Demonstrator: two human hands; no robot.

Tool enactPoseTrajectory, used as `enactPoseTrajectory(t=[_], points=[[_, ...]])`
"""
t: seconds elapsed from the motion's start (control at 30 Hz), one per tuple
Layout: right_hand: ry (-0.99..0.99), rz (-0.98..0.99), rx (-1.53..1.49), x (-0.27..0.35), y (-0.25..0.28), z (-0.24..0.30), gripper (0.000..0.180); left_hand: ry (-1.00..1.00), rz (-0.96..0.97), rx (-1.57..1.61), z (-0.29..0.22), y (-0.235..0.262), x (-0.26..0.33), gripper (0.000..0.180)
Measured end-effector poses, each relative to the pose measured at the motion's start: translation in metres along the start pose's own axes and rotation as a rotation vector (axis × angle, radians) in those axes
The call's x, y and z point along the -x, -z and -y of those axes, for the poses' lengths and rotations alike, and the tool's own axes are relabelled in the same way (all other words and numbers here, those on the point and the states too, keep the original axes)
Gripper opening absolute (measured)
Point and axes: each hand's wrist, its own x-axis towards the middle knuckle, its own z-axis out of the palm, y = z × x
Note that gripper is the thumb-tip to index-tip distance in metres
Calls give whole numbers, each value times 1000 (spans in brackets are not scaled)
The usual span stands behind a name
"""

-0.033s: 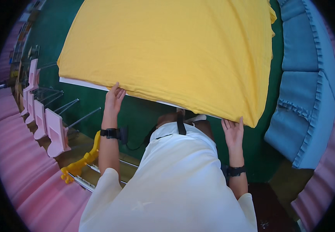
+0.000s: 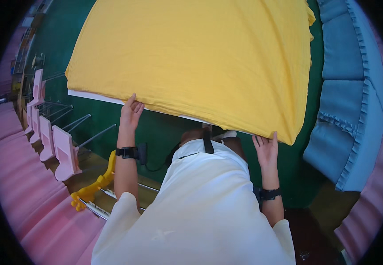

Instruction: Smoothing out yellow blankets on low beds/cabinets and then picking up a white plastic baby tub.

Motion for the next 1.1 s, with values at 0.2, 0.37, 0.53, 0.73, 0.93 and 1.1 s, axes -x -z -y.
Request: enactPoseTrajectory(t=[0.2, 0.37, 0.53, 0.73, 0.93, 1.1], points=[[-11, -102, 143, -12, -2, 0, 50, 185, 84, 63, -10, 9, -43, 36], [-34, -78, 337, -5, 6, 14, 52, 31, 134, 275, 3, -13, -31, 35], [-195, -118, 369, 2, 30, 26, 66, 67, 195, -148, 2, 19, -56, 41], [-74, -227, 171, 22, 68, 44, 72, -497, -380, -1919, -3, -33, -5, 55], [45, -196, 110, 24, 149, 86, 46, -826, 421, -1740, 62, -201, 97, 30], [124, -182, 227, 40, 224, 143, 27, -939, 830, -1511, 180, -352, 190, 21]])
